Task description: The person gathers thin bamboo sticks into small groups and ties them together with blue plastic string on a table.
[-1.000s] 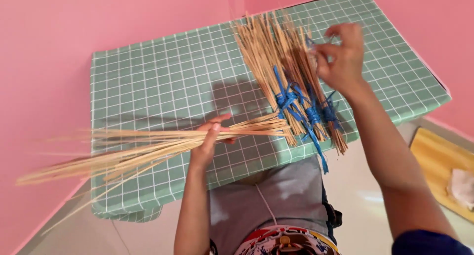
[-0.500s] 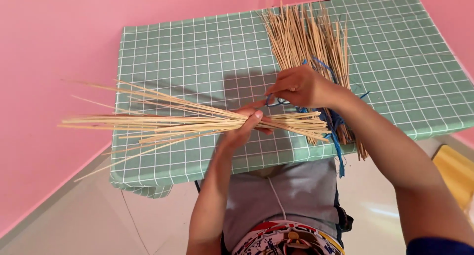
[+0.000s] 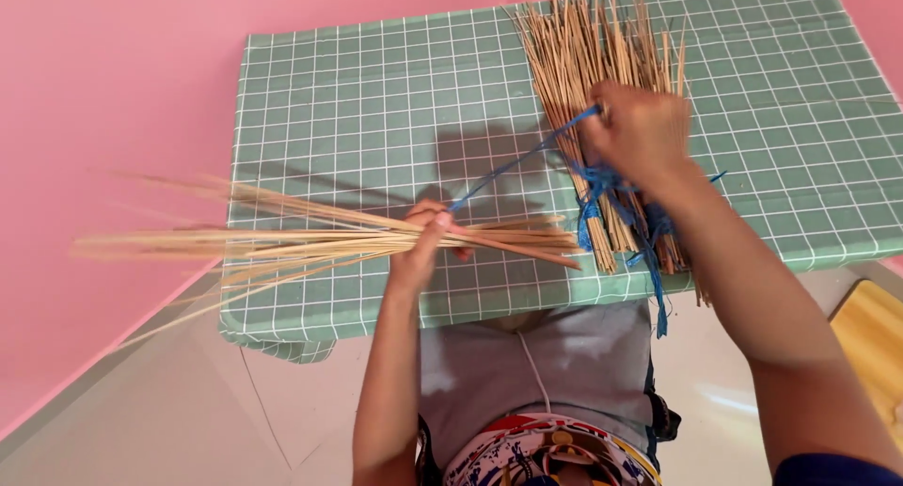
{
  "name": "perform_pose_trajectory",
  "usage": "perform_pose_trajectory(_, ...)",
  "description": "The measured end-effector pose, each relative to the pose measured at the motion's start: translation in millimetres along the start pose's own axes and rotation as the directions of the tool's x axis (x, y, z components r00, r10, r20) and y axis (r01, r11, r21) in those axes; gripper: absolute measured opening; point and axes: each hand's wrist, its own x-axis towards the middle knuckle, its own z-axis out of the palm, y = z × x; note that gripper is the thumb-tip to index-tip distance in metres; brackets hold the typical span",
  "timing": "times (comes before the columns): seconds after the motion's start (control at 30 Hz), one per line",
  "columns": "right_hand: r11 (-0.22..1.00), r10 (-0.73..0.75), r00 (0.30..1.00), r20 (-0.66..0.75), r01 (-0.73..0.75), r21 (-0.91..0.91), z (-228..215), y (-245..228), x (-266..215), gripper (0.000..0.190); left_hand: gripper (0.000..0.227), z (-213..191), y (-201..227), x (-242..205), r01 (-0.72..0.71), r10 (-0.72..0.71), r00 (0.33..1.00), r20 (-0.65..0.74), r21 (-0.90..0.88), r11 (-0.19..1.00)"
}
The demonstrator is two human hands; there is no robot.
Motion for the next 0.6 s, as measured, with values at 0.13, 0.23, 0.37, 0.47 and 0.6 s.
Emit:
perform_pose_trajectory(0.13,0.983,0.042,0.999,-0.033,-0.047,-0.178,20,36,-15,0.011,0.037,-25,-4,-5,0.01,-0.016,0.993,-0.113,-0.054,0.998)
perform_pose_trajectory(0.23,0.947,0.106,0.993,-0.056,-0.118,-0.299,38,67,-27,0.006,0.033,-43,-10,-10,0.016,-0.03,0.979,-0.201,-0.071,0.997)
perform_pose_trajectory(0.37,0.932,0.216,0.96,-0.18,-0.258,-0.257,44,108,-36,0.004,0.031,-75,-6,-21,-0.13,0.08,0.95,-0.302,-0.147,0.981)
perform_pose_trajectory(0.47,0.951,0.296,0.943,-0.151,-0.306,-0.049,34,128,-37,0.007,0.031,-94,5,-26,-0.194,0.126,0.921,-0.368,-0.154,0.969)
perform_pose_trajectory(0.6,0.593,0.57,0.813,0.12,-0.508,0.625,22,122,-33,0.023,0.033,-96,23,-28,-0.144,0.111,0.892,-0.437,-0.042,0.989)
